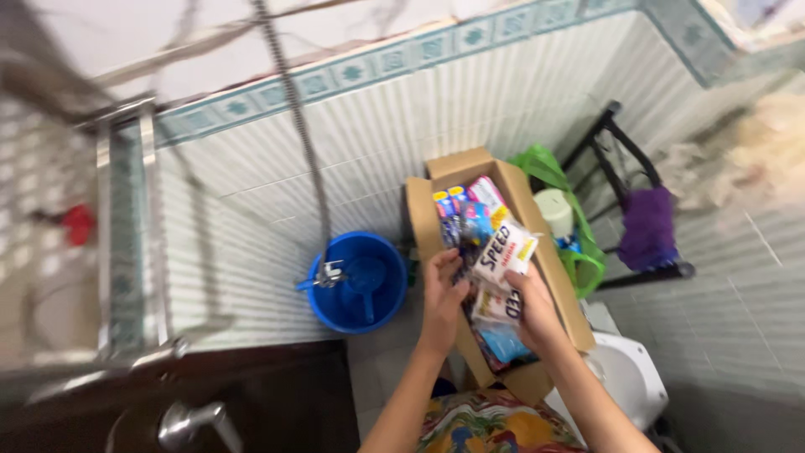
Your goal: The person organizes cleaning supplies in a bathroom by taking small boxes and packets from a cardboard box and placing them onto a wall-mounted metal rack. They use scissors to cut open the packaging of some items before arranging them on the shelf.
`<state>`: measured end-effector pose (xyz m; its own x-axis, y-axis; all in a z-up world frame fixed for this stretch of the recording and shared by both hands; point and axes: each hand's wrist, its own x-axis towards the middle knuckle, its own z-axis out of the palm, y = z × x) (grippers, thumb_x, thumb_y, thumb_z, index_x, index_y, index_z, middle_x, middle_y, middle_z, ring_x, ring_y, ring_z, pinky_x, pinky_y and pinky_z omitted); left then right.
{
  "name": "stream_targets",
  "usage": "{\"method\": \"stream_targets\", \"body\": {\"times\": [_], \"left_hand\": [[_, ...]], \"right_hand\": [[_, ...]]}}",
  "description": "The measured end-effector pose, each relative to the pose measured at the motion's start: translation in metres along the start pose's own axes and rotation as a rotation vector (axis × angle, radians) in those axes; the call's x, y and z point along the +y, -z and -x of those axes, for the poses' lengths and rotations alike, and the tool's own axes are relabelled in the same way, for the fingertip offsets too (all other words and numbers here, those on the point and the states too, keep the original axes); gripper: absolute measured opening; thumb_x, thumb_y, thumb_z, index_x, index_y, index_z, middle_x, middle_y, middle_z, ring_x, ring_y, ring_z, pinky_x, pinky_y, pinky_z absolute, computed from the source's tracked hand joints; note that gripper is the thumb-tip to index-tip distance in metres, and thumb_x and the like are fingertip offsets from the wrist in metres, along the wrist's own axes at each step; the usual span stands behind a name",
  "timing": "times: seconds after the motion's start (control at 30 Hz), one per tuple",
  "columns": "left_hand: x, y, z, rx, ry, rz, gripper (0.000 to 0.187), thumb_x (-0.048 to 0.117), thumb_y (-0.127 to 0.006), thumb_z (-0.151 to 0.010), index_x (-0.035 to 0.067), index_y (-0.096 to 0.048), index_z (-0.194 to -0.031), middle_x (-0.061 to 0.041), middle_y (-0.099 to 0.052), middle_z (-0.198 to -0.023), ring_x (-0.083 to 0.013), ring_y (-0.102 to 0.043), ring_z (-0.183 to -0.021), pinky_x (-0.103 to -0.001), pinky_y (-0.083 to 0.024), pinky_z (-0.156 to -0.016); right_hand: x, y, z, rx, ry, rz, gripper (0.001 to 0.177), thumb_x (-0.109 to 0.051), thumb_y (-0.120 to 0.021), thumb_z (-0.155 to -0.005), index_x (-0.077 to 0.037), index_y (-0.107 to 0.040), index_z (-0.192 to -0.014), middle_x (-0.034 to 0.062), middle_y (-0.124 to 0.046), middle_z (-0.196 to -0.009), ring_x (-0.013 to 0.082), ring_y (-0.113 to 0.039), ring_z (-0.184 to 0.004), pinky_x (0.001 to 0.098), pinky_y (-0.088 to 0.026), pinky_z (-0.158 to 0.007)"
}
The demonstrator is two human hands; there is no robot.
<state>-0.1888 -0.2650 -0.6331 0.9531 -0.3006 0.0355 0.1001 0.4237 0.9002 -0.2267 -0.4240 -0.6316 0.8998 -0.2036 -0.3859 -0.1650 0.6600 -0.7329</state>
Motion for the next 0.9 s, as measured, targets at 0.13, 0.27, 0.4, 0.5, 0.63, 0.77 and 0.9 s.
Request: {"method": "stream_targets", "body": {"times": [0.13,0.27,0.4,0.5,0.63,0.77,0.9], "left_hand": [[0.048,-0.016,-0.001,-0.006,0.007,-0.019,0.058,0.012,-0.074,-0.092,0.005,-0.046,-0.142,-0.007,-0.056,-0.133,-0.0152,-0.058,-0.119,-0.03,-0.049,-0.101],[0.107,-0.022,0.01,0.043,-0.001,-0.108,0.05,0.012,-0.078,-0.09,0.002,-0.059,-0.135,-0.003,-0.071,-0.115,-0.0117,-0.067,-0.105,-0.028,-0.055,-0.091],[0.155,-0.008,0.019,0.134,-0.016,-0.211,0.044,0.013,-0.08,-0.088,0.002,-0.065,-0.128,-0.003,-0.073,-0.11,-0.0088,-0.067,-0.1,-0.027,-0.057,-0.085],[0.18,0.005,0.029,0.201,-0.024,-0.242,0.045,0.01,-0.081,-0.083,0.001,-0.066,-0.125,-0.005,-0.075,-0.108,-0.0098,-0.07,-0.095,-0.028,-0.059,-0.082],[0.192,0.032,0.038,0.251,-0.058,-0.156,0.048,0.01,-0.084,-0.08,-0.001,-0.067,-0.123,-0.007,-0.076,-0.103,-0.0121,-0.071,-0.087,-0.032,-0.059,-0.077],[0.203,0.071,0.033,0.355,-0.113,-0.17,0.053,0.016,-0.088,-0.076,-0.002,-0.069,-0.122,-0.011,-0.08,-0.105,-0.0138,-0.075,-0.094,-0.031,-0.061,-0.086],[0.241,0.099,0.016,0.316,-0.403,-0.22,0.049,0.013,-0.082,-0.081,-0.008,-0.069,-0.124,-0.016,-0.081,-0.108,-0.0183,-0.077,-0.101,-0.033,-0.061,-0.092]], "right_hand": [[-0.032,-0.057,0.03,-0.157,0.174,0.065,0.064,-0.001,-0.054,-0.085,-0.011,-0.042,-0.148,0.0099,-0.064,-0.126,0.0222,-0.065,-0.112,0.0405,-0.055,-0.094],[-0.054,-0.11,0.042,-0.314,0.349,0.134,0.066,0.003,-0.061,-0.085,-0.008,-0.039,-0.146,0.0103,-0.064,-0.127,0.0223,-0.065,-0.114,0.0391,-0.054,-0.096],[-0.07,-0.136,0.032,-0.268,0.206,0.109,0.04,-0.015,-0.063,-0.094,-0.002,-0.059,-0.132,0.0048,-0.071,-0.118,0.0144,-0.068,-0.108,0.0299,-0.055,-0.093],[-0.073,-0.143,0.013,-0.191,0.201,0.512,0.031,-0.015,-0.073,-0.099,0.001,-0.074,-0.125,0.0073,-0.072,-0.097,0.0132,-0.054,-0.077,0.0295,-0.036,-0.061],[-0.068,-0.165,-0.016,-0.448,0.29,0.646,0.025,-0.02,-0.076,-0.091,0.001,-0.078,-0.105,-0.0012,-0.071,-0.081,0.0038,-0.055,-0.07,0.0214,-0.041,-0.059],[-0.062,-0.201,-0.037,-0.635,0.189,0.647,0.029,-0.017,-0.077,-0.09,0.004,-0.073,-0.11,0.0028,-0.066,-0.072,0.0061,-0.052,-0.057,0.023,-0.038,-0.049],[-0.072,-0.273,-0.038,-0.672,0.132,0.556,0.054,-0.012,-0.078,-0.084,-0.008,-0.059,-0.135,0.0129,-0.068,-0.067,0.0159,-0.054,-0.041,0.0311,-0.037,-0.036]]}}
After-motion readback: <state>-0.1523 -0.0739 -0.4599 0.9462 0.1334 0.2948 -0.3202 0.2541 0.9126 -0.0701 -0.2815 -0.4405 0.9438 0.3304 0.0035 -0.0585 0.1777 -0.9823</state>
